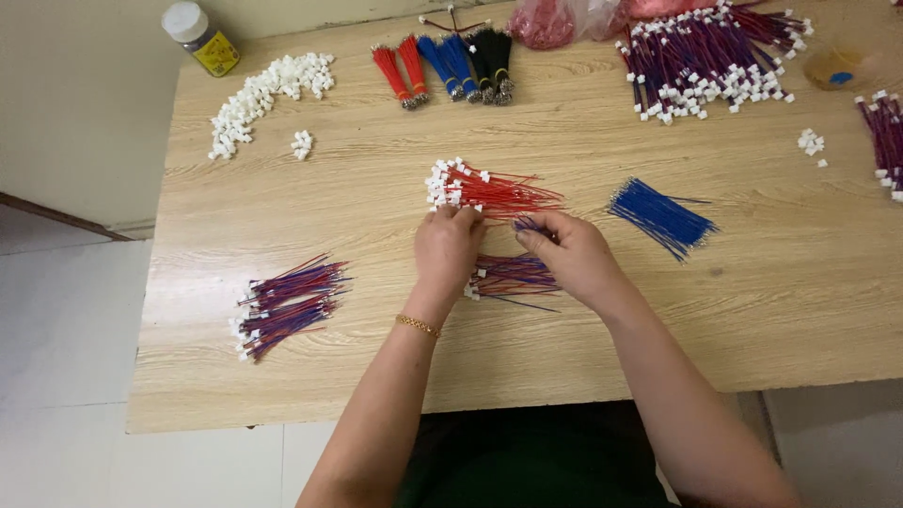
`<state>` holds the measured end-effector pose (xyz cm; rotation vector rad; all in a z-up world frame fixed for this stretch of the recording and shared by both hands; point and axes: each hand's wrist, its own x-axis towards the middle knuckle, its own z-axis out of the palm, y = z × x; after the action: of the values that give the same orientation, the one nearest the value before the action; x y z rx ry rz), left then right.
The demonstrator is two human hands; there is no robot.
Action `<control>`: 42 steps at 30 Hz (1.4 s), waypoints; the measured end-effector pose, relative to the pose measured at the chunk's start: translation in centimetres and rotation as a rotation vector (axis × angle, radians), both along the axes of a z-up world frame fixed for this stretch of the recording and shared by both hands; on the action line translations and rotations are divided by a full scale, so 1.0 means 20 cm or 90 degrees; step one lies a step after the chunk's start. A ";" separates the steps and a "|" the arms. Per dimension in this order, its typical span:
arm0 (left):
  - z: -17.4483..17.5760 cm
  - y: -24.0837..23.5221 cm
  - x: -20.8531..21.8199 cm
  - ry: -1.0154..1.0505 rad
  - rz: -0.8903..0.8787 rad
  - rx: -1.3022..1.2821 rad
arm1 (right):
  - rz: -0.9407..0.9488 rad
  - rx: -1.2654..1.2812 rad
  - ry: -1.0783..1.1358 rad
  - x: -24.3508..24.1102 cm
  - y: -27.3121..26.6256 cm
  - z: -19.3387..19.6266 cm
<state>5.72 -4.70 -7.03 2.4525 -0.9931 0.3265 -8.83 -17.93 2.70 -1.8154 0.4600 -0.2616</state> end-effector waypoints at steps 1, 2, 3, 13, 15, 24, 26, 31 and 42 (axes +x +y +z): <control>0.03 0.01 -0.01 -0.001 0.001 -0.001 | 0.001 -0.001 -0.001 0.00 0.00 -0.02; 0.06 0.03 -0.03 0.037 -0.020 -0.029 | 0.012 0.025 -0.020 0.01 0.00 -0.03; 0.10 0.05 -0.04 0.075 -0.041 -0.058 | 0.024 0.050 -0.039 0.01 0.00 -0.05; 0.40 0.23 -0.25 0.594 -0.101 -0.478 | 0.070 0.025 -0.029 0.04 0.11 0.04; 0.36 0.21 -0.27 0.656 -0.122 -0.530 | 0.084 0.005 -0.023 0.05 0.14 0.06; 0.36 0.22 -0.31 0.722 -0.117 -0.575 | 0.058 0.039 -0.059 0.01 0.17 0.10; 0.35 0.22 -0.31 0.723 -0.123 -0.574 | 0.063 0.025 -0.060 0.03 0.15 0.05; 0.38 0.24 -0.31 0.720 -0.122 -0.588 | 0.055 -0.065 -0.050 0.00 0.17 0.14; 0.32 0.25 -0.28 0.768 -0.162 -0.660 | 0.057 -0.232 -0.047 -0.01 0.17 0.14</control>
<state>0.04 0.31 -0.64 1.1489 -0.3666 -0.5580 -9.03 -14.59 5.50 -2.1675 0.2912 -0.3678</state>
